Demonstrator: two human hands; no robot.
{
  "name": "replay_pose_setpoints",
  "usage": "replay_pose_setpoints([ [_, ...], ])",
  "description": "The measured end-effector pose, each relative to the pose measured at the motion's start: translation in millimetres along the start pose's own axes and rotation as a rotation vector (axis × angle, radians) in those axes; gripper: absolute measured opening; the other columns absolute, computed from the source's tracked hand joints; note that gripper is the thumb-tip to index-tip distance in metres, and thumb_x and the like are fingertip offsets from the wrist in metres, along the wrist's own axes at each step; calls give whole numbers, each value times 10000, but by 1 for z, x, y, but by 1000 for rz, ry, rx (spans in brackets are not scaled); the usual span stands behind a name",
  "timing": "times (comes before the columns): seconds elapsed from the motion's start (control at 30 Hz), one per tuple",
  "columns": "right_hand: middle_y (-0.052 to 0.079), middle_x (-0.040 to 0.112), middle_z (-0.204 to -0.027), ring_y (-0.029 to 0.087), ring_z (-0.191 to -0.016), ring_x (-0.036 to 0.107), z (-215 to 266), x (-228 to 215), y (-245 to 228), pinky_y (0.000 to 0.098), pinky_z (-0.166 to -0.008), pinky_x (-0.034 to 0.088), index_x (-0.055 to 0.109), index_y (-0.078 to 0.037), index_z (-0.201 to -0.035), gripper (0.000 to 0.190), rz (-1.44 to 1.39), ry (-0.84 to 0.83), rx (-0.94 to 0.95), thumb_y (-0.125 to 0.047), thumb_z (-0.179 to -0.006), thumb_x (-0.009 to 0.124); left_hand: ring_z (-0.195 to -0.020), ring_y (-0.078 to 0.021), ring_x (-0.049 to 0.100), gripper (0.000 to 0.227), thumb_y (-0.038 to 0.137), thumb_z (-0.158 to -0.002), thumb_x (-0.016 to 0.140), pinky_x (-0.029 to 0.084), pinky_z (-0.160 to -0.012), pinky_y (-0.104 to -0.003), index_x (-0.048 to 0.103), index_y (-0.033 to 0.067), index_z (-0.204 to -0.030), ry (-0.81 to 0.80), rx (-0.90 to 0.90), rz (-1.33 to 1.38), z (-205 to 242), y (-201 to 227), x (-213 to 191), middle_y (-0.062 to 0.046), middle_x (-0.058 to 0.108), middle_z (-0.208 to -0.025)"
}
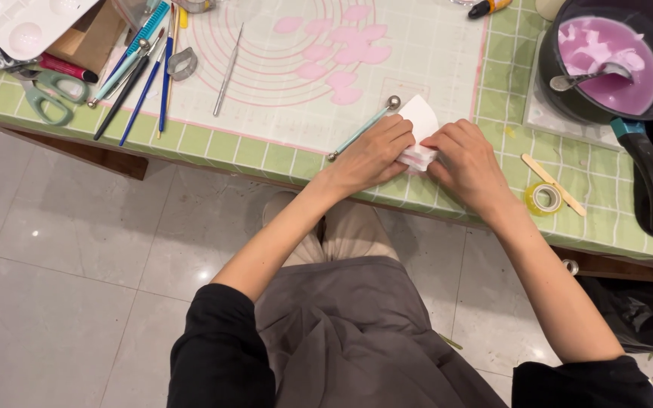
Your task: Shaping and attaching small wax pieces to a petal-shaped template for candle making.
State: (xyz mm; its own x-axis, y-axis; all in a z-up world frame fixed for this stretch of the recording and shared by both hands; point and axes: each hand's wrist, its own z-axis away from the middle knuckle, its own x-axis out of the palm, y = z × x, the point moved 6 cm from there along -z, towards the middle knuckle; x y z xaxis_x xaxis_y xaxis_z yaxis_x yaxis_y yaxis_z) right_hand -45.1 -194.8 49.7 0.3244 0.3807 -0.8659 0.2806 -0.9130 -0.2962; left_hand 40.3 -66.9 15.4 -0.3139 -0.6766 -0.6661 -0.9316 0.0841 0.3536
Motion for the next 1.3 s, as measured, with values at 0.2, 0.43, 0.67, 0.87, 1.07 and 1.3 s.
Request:
replay_pose_setpoints([
  [0.2, 106, 650, -1028, 309, -1010, 599, 1, 5, 8, 439, -903, 491, 667, -25, -1067, 363, 1, -9, -58, -3, -729, 795, -1068, -320, 566, 486, 26, -653, 828, 487, -917, -405, 624, -20, -1092, 12, -73, 96, -7, 5, -19, -113, 568, -1072],
  [0.43, 102, 657, -1025, 318, -1013, 613, 1, 1, 9, 436, -891, 512, 685, -32, -1074, 357, -32, 5, -13, 5, -735, 792, -1047, -295, 579, 348, 19, -683, 826, 496, -921, -401, 607, 23, -953, -39, -13, -45, -6, -2, 1, -95, 574, -1056],
  [0.67, 105, 658, -1026, 317, -1005, 617, 0, 5, 12, 424, -867, 528, 714, -36, -1109, 397, -50, -2, 27, 19, -725, 796, -1006, -301, 562, 359, 74, -713, 855, 480, -894, -413, 592, 13, -950, -16, 18, 47, -6, -5, 3, -105, 560, -1028],
  [0.87, 110, 655, -1010, 320, -985, 615, -7, 3, 9, 441, -916, 508, 701, -16, -1059, 350, -49, -6, -75, 43, -719, 759, -1032, -311, 558, 430, 41, -684, 836, 493, -904, -413, 600, 5, -1043, 8, -43, 55, -6, -2, -6, -112, 553, -1065],
  [1.07, 116, 667, -1010, 330, -985, 615, -4, 8, 17, 436, -883, 511, 705, -14, -1068, 339, -71, -32, -10, 58, -737, 724, -1045, -302, 566, 412, -7, -689, 810, 509, -912, -401, 625, 26, -1056, 6, -111, 43, -1, -10, 5, -89, 573, -1075],
  [1.3, 120, 653, -1020, 338, -993, 600, -7, 6, 13, 451, -881, 511, 681, -6, -1089, 357, -100, -33, -27, 65, -739, 687, -1000, -298, 563, 367, 28, -696, 816, 500, -900, -409, 634, 9, -1013, -9, -26, 81, -9, -7, 2, -91, 570, -1021],
])
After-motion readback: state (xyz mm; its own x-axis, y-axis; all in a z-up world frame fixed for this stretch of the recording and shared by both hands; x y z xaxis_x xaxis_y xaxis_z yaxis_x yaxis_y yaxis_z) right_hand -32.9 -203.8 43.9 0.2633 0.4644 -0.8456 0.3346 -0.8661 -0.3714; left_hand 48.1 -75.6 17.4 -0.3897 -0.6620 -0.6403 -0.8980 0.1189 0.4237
